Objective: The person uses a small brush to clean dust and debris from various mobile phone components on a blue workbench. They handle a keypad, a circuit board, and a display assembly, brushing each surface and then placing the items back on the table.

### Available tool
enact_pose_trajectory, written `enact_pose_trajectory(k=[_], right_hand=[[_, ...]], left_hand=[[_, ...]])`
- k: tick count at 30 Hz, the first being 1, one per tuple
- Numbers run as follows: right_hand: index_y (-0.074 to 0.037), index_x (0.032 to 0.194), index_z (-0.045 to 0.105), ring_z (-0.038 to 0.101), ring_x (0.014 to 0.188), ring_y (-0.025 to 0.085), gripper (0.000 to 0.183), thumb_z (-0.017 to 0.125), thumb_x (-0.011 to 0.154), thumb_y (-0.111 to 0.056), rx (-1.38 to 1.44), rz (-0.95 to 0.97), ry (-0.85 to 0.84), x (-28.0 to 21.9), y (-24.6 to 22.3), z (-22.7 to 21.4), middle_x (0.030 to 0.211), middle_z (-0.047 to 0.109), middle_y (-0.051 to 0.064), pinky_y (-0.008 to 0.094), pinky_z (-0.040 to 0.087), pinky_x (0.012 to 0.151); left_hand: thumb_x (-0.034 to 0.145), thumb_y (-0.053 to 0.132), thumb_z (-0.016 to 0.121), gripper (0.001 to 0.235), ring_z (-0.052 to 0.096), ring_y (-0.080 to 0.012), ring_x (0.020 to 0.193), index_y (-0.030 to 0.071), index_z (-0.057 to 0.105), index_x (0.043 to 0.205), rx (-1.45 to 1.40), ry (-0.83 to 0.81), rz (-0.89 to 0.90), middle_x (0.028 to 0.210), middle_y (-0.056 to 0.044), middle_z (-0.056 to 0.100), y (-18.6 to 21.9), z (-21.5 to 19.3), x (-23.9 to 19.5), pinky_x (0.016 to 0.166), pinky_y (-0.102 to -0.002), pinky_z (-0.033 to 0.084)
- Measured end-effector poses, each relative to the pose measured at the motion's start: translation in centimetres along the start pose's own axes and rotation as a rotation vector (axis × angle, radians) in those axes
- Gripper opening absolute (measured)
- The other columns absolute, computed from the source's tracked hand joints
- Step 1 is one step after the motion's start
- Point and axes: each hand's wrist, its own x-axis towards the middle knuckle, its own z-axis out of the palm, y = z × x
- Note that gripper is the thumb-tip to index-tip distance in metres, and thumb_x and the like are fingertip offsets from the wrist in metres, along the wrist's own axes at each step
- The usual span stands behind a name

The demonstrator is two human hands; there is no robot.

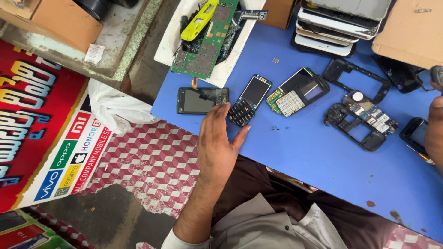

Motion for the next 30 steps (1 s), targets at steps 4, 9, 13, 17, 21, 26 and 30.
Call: enact_pose_trajectory(k=[4, 9, 13, 17, 21, 26, 30], right_hand=[[0.001, 0.142, 0.058, 0.043, 0.068, 0.012, 0.049, 0.04, 0.122, -0.04, 0.002, 0.016, -0.009, -0.3, 0.2, 0.1, 0.081, 0.048, 0.006, 0.031, 0.036, 0.061], [0.001, 0.141, 0.058, 0.043, 0.068, 0.013, 0.049, 0.041, 0.122, -0.04, 0.005, 0.027, -0.012, -0.5, 0.2, 0.2, 0.081, 0.048, 0.007, 0.031, 0.036, 0.061], [0.001, 0.14, 0.058, 0.043, 0.068, 0.013, 0.049, 0.041, 0.122, -0.04, 0.003, 0.03, -0.023, -0.6, 0.4, 0.3, 0.08, 0.048, 0.007, 0.031, 0.036, 0.061], [0.002, 0.139, 0.058, 0.043, 0.068, 0.013, 0.049, 0.041, 0.121, -0.04, 0.004, 0.034, -0.028, -0.7, 0.6, 0.3, 0.08, 0.049, 0.007, 0.031, 0.036, 0.061], [0.002, 0.139, 0.059, 0.043, 0.067, 0.013, 0.049, 0.041, 0.121, -0.04, 0.003, 0.04, -0.023, -0.7, 0.8, 0.0, 0.08, 0.049, 0.007, 0.031, 0.036, 0.061], [0.002, 0.138, 0.059, 0.043, 0.067, 0.014, 0.049, 0.042, 0.121, -0.041, 0.01, 0.051, -0.019, -1.0, 1.0, -0.2, 0.079, 0.049, 0.008, 0.032, 0.036, 0.06], [0.002, 0.137, 0.059, 0.044, 0.067, 0.014, 0.049, 0.042, 0.121, -0.041, 0.017, 0.05, -0.019, -0.9, 0.6, -0.1, 0.079, 0.049, 0.008, 0.032, 0.036, 0.06]], left_hand=[[0.084, 0.029, 0.086, 0.065, 0.065, -0.031, 0.114, 0.001, 0.055, 0.135, 0.022, 0.01, 0.021, 0.128, -0.013, 0.064, -0.1, 0.0, 0.1, 0.09, -0.04, 0.058], [0.081, 0.029, 0.088, 0.07, 0.065, -0.0226, 0.089, 0.002, 0.055, 0.136, -0.018, -0.036, -0.068, 0.116, -0.009, 0.065, 0.0, 0.0, 0.4, 0.078, -0.037, 0.058], [0.078, 0.03, 0.089, 0.074, 0.064, -0.0223, 0.09, 0.001, 0.053, 0.136, -0.025, -0.008, -0.045, 0.112, -0.008, 0.063, 0.2, -0.1, 0.6, 0.075, -0.035, 0.058], [0.077, 0.033, 0.091, 0.077, 0.065, -0.0207, 0.089, 0.001, 0.053, 0.137, 0.001, -0.018, -0.078, 0.11, -0.007, 0.063, 0.4, 0.0, 0.8, 0.073, -0.034, 0.058], [0.076, 0.033, 0.091, 0.078, 0.066, -0.0227, 0.095, 0.001, 0.053, 0.137, 0.029, -0.025, -0.081, 0.11, -0.007, 0.064, 0.6, 0.2, 1.0, 0.078, -0.036, 0.058], [0.075, 0.036, 0.091, 0.081, 0.066, -0.0279, 0.109, 0.0, 0.053, 0.136, 0.07, -0.028, -0.055, 0.113, -0.009, 0.063, 0.6, 0.1, 1.2, 0.09, -0.04, 0.057], [0.075, 0.038, 0.09, 0.081, 0.064, -0.0324, 0.114, -0.001, 0.052, 0.136, 0.059, -0.017, -0.015, 0.12, -0.013, 0.063, 0.6, -0.2, 1.0, 0.093, -0.043, 0.056]])
